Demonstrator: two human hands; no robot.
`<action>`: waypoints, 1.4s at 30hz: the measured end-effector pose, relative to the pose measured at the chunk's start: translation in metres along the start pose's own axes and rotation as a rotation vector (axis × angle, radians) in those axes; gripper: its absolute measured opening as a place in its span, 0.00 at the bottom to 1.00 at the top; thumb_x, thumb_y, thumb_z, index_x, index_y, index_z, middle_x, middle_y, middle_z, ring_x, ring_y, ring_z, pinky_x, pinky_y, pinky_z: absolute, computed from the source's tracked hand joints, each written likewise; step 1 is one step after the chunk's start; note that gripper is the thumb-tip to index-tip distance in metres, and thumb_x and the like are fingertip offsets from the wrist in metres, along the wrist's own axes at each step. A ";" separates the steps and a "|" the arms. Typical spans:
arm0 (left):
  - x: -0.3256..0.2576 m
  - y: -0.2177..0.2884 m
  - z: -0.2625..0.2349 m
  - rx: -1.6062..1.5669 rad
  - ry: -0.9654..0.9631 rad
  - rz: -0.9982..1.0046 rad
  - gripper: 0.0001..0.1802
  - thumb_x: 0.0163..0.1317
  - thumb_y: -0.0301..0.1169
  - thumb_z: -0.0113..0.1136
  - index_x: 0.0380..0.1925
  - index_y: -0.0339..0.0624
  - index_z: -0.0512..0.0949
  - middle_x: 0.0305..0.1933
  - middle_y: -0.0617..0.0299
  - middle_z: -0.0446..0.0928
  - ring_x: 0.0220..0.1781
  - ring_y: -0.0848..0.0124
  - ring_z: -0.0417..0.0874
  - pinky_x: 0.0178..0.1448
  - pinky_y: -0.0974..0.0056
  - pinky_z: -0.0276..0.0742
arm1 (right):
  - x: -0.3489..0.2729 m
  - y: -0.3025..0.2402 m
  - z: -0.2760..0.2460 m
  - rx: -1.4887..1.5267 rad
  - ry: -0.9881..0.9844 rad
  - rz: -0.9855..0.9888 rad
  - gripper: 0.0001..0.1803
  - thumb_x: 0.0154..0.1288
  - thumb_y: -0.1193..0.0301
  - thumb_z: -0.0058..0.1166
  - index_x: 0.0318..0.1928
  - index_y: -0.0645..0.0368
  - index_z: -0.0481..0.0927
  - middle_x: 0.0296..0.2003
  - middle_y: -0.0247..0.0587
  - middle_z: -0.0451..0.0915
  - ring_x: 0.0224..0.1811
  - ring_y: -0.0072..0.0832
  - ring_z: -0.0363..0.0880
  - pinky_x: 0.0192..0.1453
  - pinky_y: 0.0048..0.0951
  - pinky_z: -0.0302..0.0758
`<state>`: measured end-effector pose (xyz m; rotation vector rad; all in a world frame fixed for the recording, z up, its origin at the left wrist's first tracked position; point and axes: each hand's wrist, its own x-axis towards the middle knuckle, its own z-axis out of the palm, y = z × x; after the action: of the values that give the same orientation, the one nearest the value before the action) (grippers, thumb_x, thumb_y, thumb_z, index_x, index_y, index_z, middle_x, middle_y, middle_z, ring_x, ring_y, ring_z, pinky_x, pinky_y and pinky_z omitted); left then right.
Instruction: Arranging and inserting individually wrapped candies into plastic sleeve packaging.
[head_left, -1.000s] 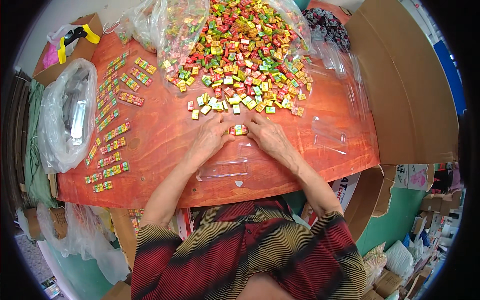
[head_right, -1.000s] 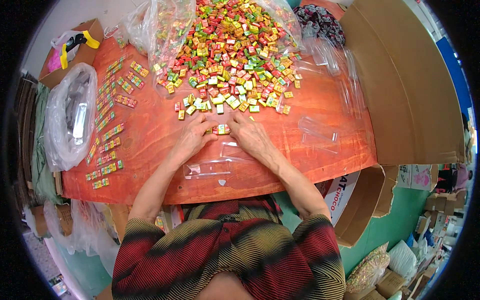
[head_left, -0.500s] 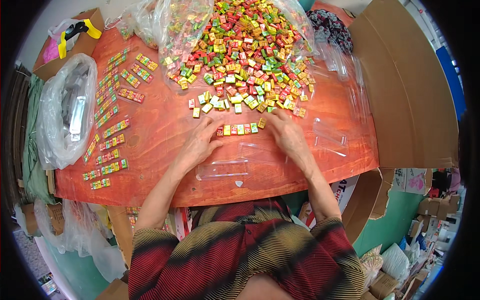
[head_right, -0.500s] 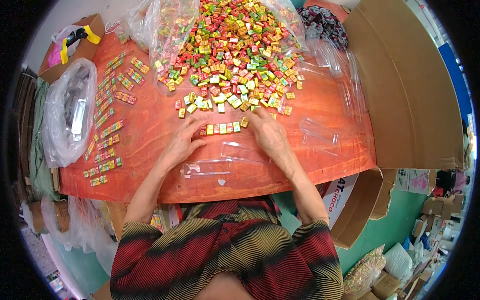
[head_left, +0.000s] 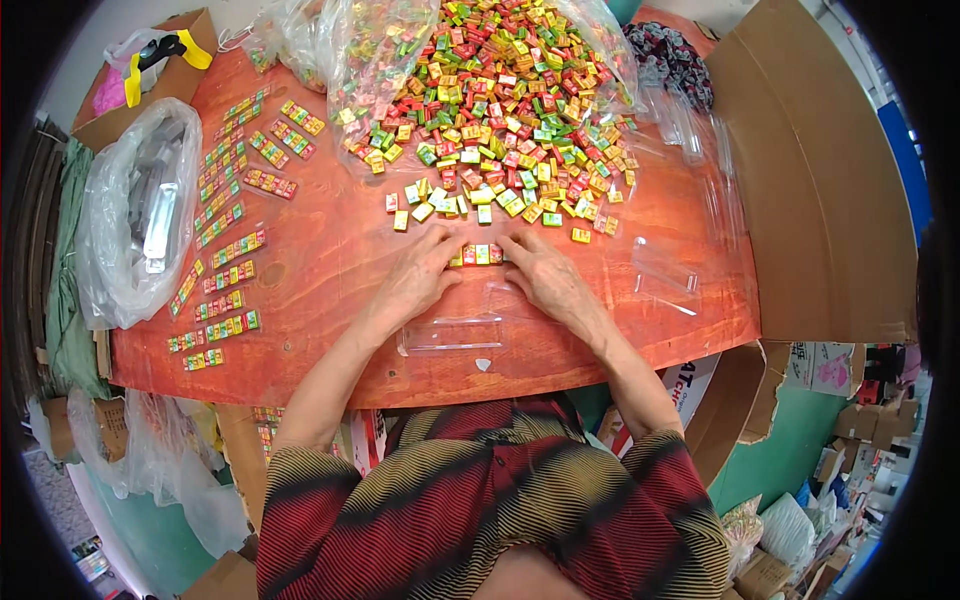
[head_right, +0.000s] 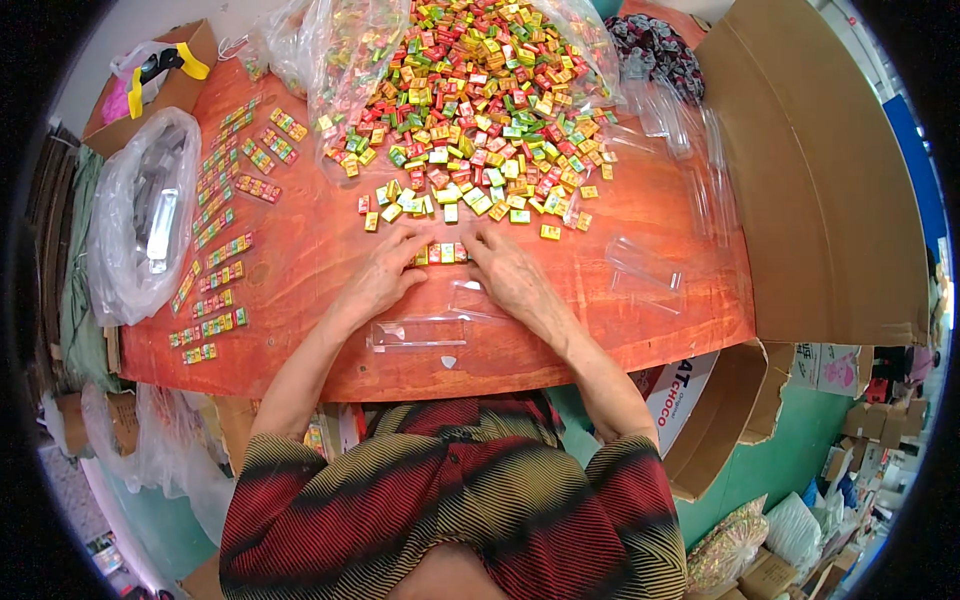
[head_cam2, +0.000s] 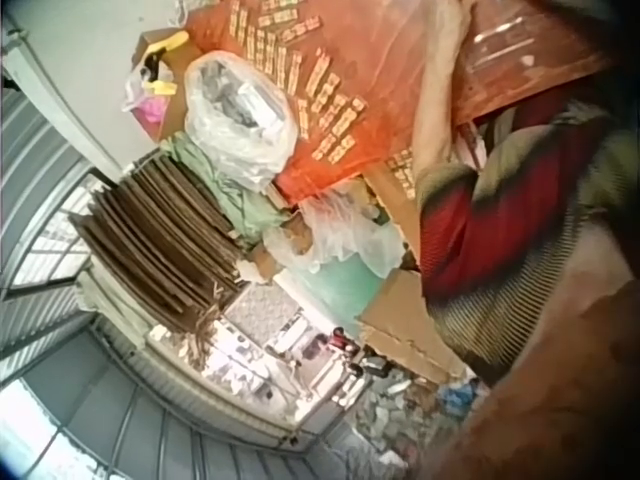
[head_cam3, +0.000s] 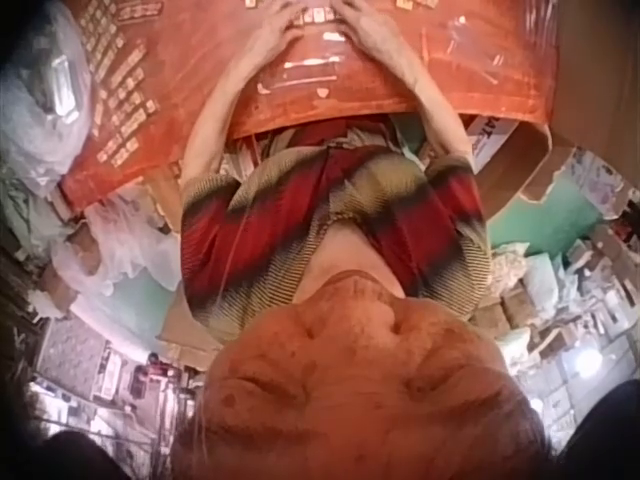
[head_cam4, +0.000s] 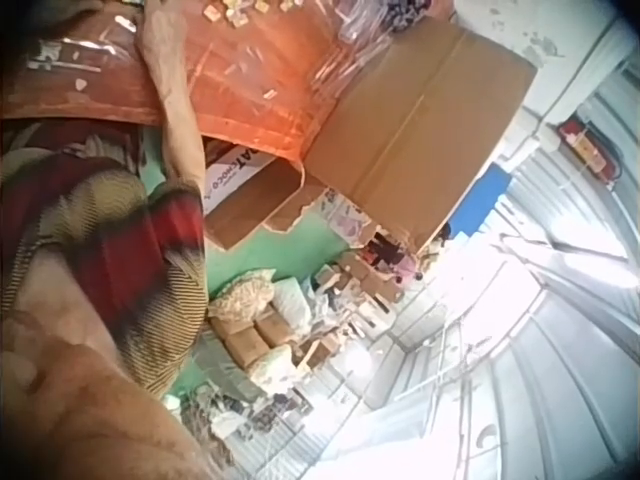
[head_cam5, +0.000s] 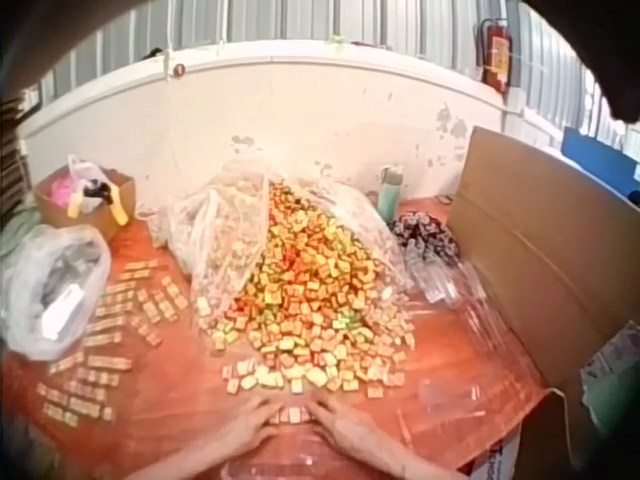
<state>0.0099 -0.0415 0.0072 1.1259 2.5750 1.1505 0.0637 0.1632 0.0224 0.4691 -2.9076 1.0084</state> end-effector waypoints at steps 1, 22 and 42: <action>0.001 0.001 0.001 -0.002 -0.003 -0.003 0.26 0.46 0.21 0.62 0.49 0.38 0.70 0.49 0.54 0.68 0.52 0.57 0.71 0.53 0.60 0.69 | 0.002 0.003 0.002 -0.032 0.000 -0.014 0.20 0.53 0.76 0.54 0.49 0.61 0.70 0.49 0.50 0.70 0.49 0.45 0.71 0.48 0.37 0.71; -0.089 0.051 0.000 0.057 0.091 -0.259 0.18 0.48 0.21 0.60 0.42 0.35 0.73 0.36 0.51 0.69 0.36 0.55 0.74 0.40 0.59 0.71 | -0.057 -0.055 0.038 0.003 -0.022 -0.046 0.20 0.51 0.76 0.54 0.48 0.62 0.72 0.40 0.50 0.72 0.41 0.44 0.72 0.42 0.38 0.73; -0.110 0.051 0.030 0.470 -0.042 -0.050 0.37 0.48 0.45 0.60 0.58 0.42 0.63 0.64 0.47 0.56 0.66 0.47 0.54 0.63 0.41 0.52 | -0.079 -0.053 0.049 -0.158 -0.082 -0.171 0.28 0.53 0.65 0.55 0.55 0.60 0.68 0.59 0.46 0.64 0.65 0.45 0.55 0.64 0.57 0.48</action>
<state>0.1303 -0.0743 0.0000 1.1332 2.9027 0.5101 0.1582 0.1151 0.0060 0.7503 -2.9246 0.7482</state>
